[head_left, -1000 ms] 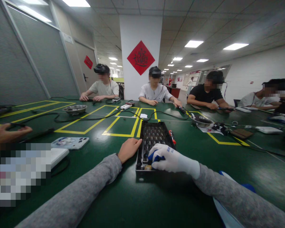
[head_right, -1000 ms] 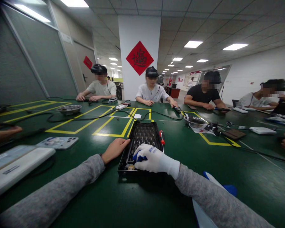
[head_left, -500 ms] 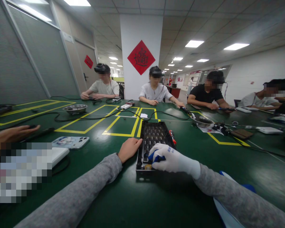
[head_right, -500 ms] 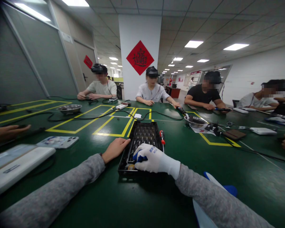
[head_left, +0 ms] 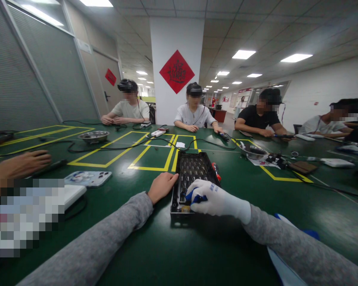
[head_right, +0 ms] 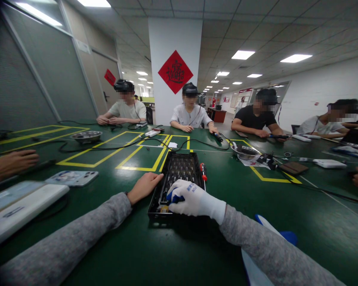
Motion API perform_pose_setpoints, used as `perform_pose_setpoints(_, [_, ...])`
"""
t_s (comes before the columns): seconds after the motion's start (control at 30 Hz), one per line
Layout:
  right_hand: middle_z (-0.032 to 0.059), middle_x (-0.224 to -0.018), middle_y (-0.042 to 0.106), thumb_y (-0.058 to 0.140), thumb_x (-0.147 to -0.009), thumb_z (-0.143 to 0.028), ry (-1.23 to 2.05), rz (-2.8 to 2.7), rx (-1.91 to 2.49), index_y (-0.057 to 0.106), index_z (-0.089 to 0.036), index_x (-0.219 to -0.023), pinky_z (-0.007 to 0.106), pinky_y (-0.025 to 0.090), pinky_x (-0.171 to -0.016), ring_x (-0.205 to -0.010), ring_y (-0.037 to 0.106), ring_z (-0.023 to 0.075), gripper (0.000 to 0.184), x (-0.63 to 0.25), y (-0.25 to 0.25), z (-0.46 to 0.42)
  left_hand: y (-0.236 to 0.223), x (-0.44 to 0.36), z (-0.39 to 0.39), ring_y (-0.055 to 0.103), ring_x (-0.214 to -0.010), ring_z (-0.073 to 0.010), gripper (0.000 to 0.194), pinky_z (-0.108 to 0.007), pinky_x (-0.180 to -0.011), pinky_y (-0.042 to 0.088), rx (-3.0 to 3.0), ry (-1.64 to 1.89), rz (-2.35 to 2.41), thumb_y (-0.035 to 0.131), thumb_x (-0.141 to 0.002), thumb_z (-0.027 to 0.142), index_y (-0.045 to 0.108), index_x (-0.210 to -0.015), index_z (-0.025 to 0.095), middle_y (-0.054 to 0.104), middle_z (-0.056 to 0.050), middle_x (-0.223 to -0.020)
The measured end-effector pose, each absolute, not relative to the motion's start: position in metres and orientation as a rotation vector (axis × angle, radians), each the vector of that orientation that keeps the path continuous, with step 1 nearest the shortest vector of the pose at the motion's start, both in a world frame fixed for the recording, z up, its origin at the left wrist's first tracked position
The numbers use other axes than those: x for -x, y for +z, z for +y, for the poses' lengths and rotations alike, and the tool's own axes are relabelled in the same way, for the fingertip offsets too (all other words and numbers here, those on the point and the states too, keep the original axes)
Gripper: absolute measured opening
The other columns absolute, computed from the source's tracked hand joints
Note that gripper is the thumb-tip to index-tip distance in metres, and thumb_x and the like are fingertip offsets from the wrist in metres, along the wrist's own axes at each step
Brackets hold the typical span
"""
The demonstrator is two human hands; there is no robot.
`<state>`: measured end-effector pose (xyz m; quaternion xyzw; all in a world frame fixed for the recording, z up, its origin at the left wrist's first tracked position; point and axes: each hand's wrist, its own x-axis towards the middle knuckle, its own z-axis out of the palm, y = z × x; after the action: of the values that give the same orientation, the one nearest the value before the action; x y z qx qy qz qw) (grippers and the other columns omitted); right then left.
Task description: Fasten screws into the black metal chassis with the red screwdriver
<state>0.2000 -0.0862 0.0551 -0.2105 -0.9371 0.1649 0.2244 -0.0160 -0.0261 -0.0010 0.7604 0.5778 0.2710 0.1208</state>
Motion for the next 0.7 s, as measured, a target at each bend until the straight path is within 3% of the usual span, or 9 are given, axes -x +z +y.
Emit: perform_pose_setpoints(0.7, [0.0046, -0.093, 0.062, 0.064, -0.074, -0.023, 0.46, -2.589, 0.586, 0.063, -0.017, -0.073, 0.029, 0.046, -0.084, -0.089, 0.056, 0.0152, 0.006, -0.2005, 0.0567, -0.0886, 0.0038, 0.0148, -0.0294, 0.039, -0.051, -0.0123, 0.051, -0.025, -0.052, 0.022, -2.197, 0.77, 1.696, 0.03, -0.087, 0.049, 0.04, -0.048, 0.017, 0.041, 0.0, -0.052])
